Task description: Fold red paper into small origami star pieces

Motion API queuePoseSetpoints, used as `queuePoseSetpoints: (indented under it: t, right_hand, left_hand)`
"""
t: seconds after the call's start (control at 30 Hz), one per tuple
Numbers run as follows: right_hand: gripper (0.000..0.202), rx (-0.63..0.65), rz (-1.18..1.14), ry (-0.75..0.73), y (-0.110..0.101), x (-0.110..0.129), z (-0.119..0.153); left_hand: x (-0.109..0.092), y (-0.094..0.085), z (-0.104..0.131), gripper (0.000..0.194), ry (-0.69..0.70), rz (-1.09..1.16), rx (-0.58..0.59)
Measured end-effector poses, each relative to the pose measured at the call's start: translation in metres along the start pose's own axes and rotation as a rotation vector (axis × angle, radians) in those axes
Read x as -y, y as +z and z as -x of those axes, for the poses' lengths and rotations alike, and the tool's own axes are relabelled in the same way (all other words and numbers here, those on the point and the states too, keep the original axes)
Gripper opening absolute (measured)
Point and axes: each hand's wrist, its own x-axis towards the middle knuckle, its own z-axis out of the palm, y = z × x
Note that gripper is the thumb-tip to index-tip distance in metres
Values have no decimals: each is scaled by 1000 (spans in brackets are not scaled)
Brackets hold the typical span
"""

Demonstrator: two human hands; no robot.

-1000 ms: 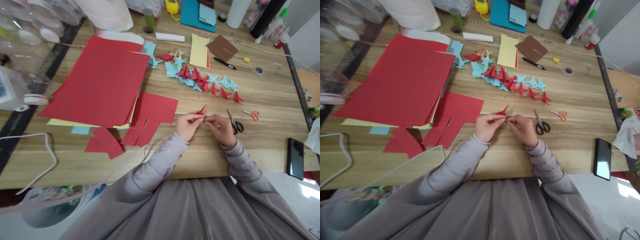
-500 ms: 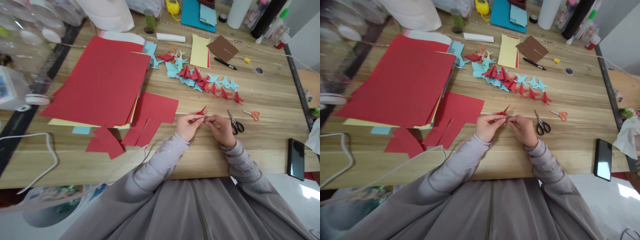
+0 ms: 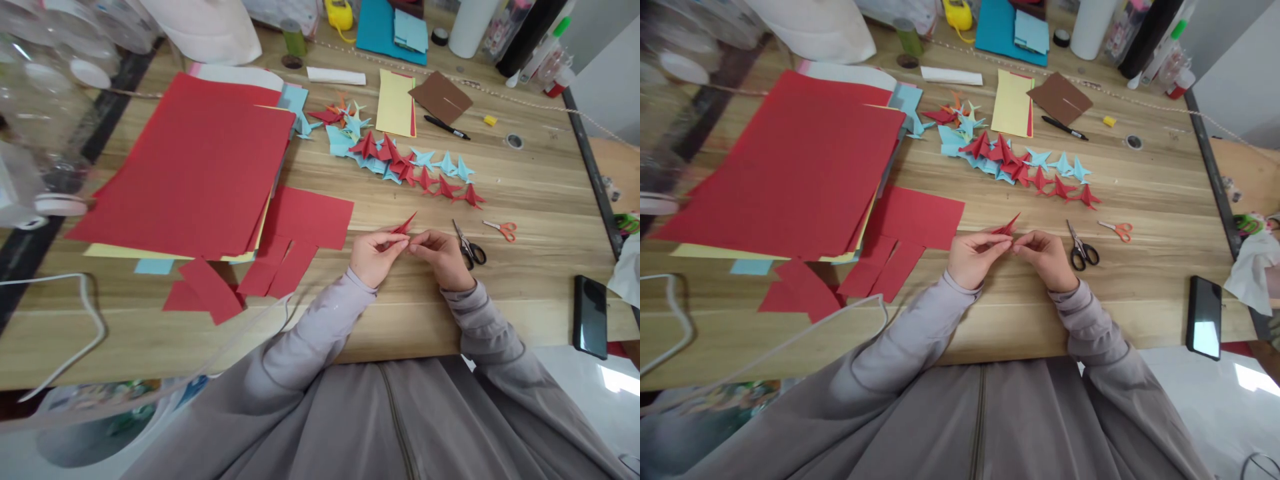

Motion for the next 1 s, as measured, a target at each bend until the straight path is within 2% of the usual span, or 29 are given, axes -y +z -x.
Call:
queuePoseSetpoints:
  t: [0.33,0.57,0.8,1.0]
  right_hand:
    - [15,-39,-197,178,4,2,-1]
    - [19,-36,-280,234,4,3,-1]
    - [21,-16,-325,201,5,-1,-1]
    - [33,-41,-336,168,4,-4,-1]
  left_hand:
    - [5,-1,0,11,-40,-45,15]
    - [5,1,0,11,-50,35,-12]
    - [4,2,0,10,-21,54,-14]
    - [5,2,0,12,-21,26,-56]
